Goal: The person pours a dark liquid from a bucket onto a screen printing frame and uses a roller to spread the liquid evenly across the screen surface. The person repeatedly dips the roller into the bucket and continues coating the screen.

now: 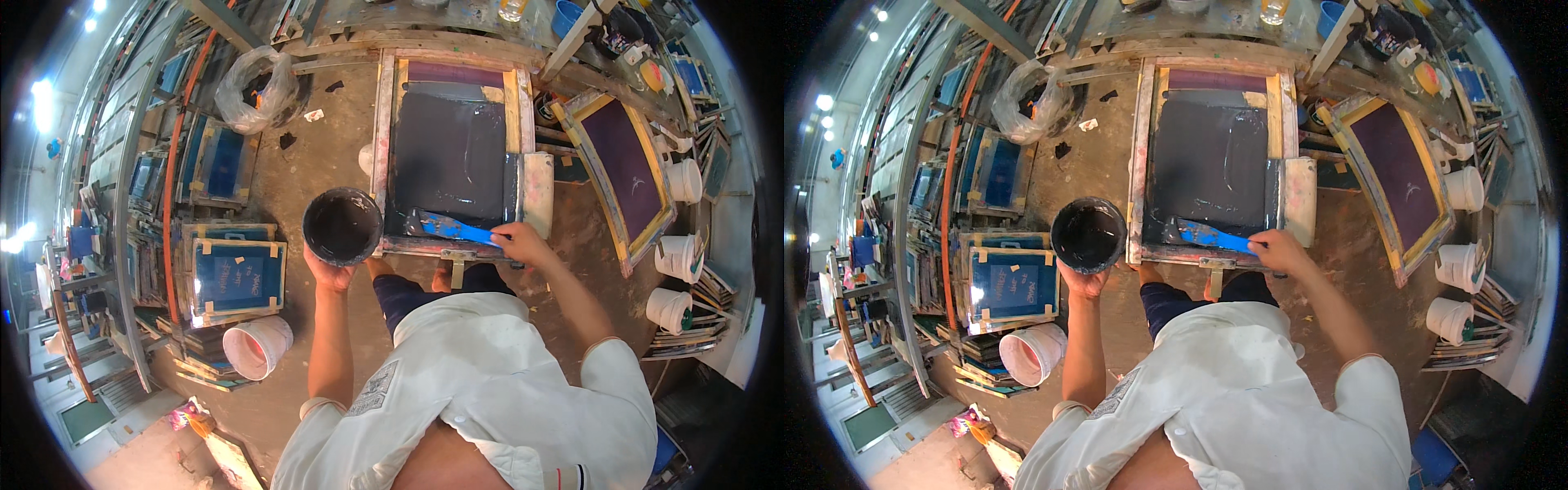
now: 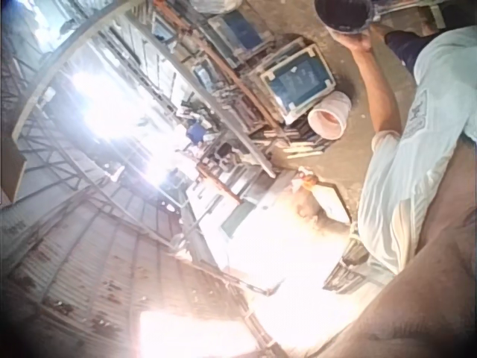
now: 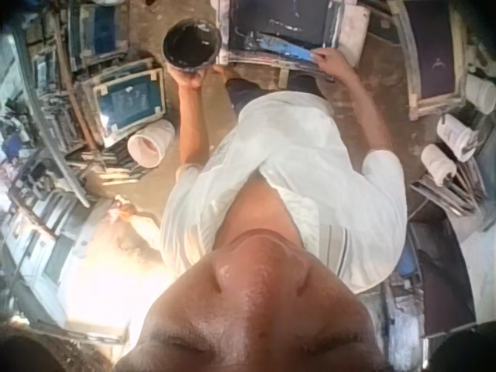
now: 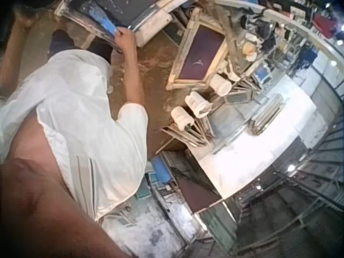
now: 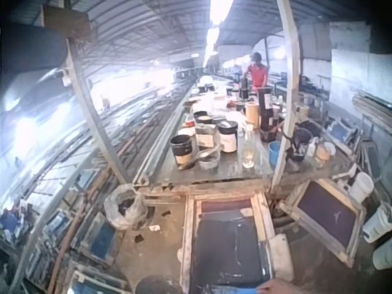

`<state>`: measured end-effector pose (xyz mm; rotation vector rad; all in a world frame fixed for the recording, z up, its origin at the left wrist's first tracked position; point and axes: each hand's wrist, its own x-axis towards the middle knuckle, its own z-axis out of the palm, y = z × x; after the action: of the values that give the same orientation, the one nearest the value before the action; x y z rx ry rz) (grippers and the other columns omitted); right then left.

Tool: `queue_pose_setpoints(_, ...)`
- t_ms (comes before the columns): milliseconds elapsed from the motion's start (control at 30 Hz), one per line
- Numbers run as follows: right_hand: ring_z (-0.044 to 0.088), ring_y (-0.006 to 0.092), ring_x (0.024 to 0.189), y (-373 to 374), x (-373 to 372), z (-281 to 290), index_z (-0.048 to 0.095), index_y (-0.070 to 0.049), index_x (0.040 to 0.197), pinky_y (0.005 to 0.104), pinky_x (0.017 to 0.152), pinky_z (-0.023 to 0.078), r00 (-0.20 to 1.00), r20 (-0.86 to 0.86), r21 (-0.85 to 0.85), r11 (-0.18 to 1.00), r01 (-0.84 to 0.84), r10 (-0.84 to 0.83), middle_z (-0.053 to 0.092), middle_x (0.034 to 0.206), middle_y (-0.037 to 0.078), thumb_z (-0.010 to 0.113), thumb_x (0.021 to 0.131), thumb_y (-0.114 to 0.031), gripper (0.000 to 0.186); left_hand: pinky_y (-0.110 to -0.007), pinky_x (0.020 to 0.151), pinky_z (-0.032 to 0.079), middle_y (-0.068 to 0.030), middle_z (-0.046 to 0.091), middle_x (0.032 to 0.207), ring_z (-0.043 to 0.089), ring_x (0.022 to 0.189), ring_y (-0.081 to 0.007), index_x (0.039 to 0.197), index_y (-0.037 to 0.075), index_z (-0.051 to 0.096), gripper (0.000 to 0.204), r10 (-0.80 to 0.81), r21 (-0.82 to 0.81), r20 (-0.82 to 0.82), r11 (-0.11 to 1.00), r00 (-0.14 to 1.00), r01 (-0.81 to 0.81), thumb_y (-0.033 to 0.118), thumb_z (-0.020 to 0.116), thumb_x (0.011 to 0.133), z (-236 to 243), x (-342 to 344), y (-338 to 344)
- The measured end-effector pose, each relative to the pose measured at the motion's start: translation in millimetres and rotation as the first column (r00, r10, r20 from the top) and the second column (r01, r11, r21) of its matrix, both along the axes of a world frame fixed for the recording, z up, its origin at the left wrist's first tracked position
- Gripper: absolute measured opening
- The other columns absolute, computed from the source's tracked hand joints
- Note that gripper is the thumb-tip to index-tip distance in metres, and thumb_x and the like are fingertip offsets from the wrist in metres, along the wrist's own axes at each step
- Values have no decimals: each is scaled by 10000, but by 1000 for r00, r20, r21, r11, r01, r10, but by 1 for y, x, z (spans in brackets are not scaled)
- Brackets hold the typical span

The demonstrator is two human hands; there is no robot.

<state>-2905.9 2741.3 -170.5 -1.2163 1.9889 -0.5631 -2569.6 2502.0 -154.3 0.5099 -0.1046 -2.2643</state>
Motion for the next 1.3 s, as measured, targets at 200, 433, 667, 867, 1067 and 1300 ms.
queue_pose_setpoints(200, 620, 150, 529, -22, 39, -31, 721, -64, 1121, 314, 517, 492, 910, 343, 186, 966, 178, -234, 666, 655, 95, 664, 905, -306, 330, -566, 855, 581, -201, 569, 1349, 590, 1197, -407, 1356, 57, 537, 534, 46, 92, 98, 994, 994, -55, 417, 438, 973, 38, -6, 1)
queue_pose_setpoints(433, 521, 74, 472, -2, 39, -24, 716, -46, 1128, 235, 427, 409, 821, 499, 153, 960, 233, -279, 606, 618, 23, 651, 936, -311, 333, -514, 995, 517, -152, 597, 1333, 584, 1224, -346, 1332, 69, 565, 526, -78, -90, 57, 992, 995, 83, 436, 436, 978, 11, 11, 5)
queue_pose_setpoints(667, 543, 72, 533, 39, 37, 1, 721, -43, 1109, 240, 468, 435, 853, 423, 42, 947, 320, -307, 603, 660, -2, 632, 959, -247, 269, -442, 1059, 420, -79, 629, 1288, 559, 1233, -263, 1276, 89, 595, 499, -73, -134, 359, 983, 930, 129, 462, 394, 1012, -9, 6, -4)
queue_pose_setpoints(867, 571, 80, 562, 59, 21, 105, 736, -48, 1097, 261, 519, 446, 918, 178, 67, 935, 348, -354, 635, 664, 32, 648, 928, -211, 250, -372, 993, 466, -98, 647, 1206, 616, 1120, -230, 1256, 26, 589, 436, 23, -283, 572, 944, 820, 170, 367, 456, 1020, -40, -30, -17)
queue_pose_setpoints(1067, 588, 101, 548, 52, 39, 193, 748, -89, 1071, 283, 513, 442, 974, -105, -157, 971, 182, -200, 636, 641, 41, 649, 922, -175, 198, -387, 1010, 459, -108, 640, 1224, 607, 1138, -236, 1298, 15, 573, 469, -97, -264, 433, 937, 896, 229, 370, 434, 1025, -52, -84, 18)
queue_pose_setpoints(1300, 618, 248, 703, 66, 74, 181, 723, -224, 1154, 387, 610, 503, 812, -573, -256, 966, -48, -112, 608, 766, 90, 691, 886, -258, 272, -401, 1016, 474, -61, 643, 1251, 597, 1173, -232, 1267, 105, 598, 507, -275, 27, 186, 961, 943, 275, 492, 405, 1001, -11, -102, 60)
